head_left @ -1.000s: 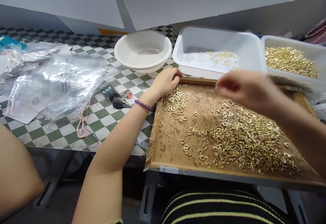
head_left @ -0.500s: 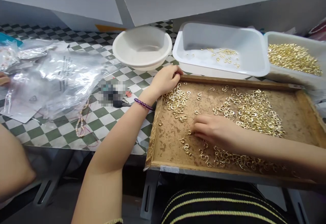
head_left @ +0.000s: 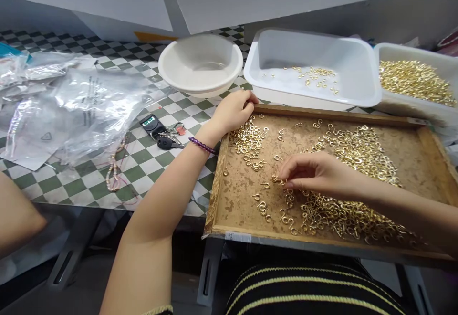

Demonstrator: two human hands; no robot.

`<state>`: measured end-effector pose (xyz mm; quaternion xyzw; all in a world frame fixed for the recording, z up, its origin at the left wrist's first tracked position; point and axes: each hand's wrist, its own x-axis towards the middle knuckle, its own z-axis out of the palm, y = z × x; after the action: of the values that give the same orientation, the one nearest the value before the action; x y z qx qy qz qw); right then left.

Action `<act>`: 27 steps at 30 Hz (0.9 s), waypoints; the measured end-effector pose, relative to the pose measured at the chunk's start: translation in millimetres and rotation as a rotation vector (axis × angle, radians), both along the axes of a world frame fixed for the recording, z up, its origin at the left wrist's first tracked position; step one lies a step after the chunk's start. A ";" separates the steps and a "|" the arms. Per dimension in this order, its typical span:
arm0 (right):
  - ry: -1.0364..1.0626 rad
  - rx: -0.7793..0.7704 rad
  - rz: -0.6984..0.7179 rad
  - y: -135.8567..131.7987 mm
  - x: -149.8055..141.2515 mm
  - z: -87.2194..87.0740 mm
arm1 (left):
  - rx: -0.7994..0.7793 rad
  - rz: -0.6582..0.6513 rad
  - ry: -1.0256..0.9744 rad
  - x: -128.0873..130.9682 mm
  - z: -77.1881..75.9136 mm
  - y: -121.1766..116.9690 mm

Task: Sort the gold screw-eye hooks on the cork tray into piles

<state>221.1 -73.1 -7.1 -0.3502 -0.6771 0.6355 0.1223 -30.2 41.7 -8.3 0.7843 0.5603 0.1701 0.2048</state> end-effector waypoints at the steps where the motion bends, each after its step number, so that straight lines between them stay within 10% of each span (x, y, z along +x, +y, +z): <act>1: -0.007 -0.071 -0.022 1.3 0.3 0.8 | -0.001 0.002 0.002 0.1 0.5 -0.2; 10: 0.012 -0.255 -0.139 8.5 5.7 9.4 | -0.008 0.000 0.006 0.1 1.3 -0.7; 16: -0.129 1.076 -0.568 52.3 39.1 45.6 | -0.017 0.007 0.017 0.7 3.9 -2.4; 19: -0.278 1.431 -0.298 50.1 35.9 44.8 | -0.024 0.009 0.020 1.5 4.4 -2.8; 27: -0.119 1.454 0.335 -16.1 -27.9 -8.5 | -0.007 0.014 0.028 1.9 2.5 -2.5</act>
<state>193.2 -89.1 -15.6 -0.1070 -0.9762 0.0176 0.1877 -28.3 39.2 -5.8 0.7818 0.5695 0.1584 0.1985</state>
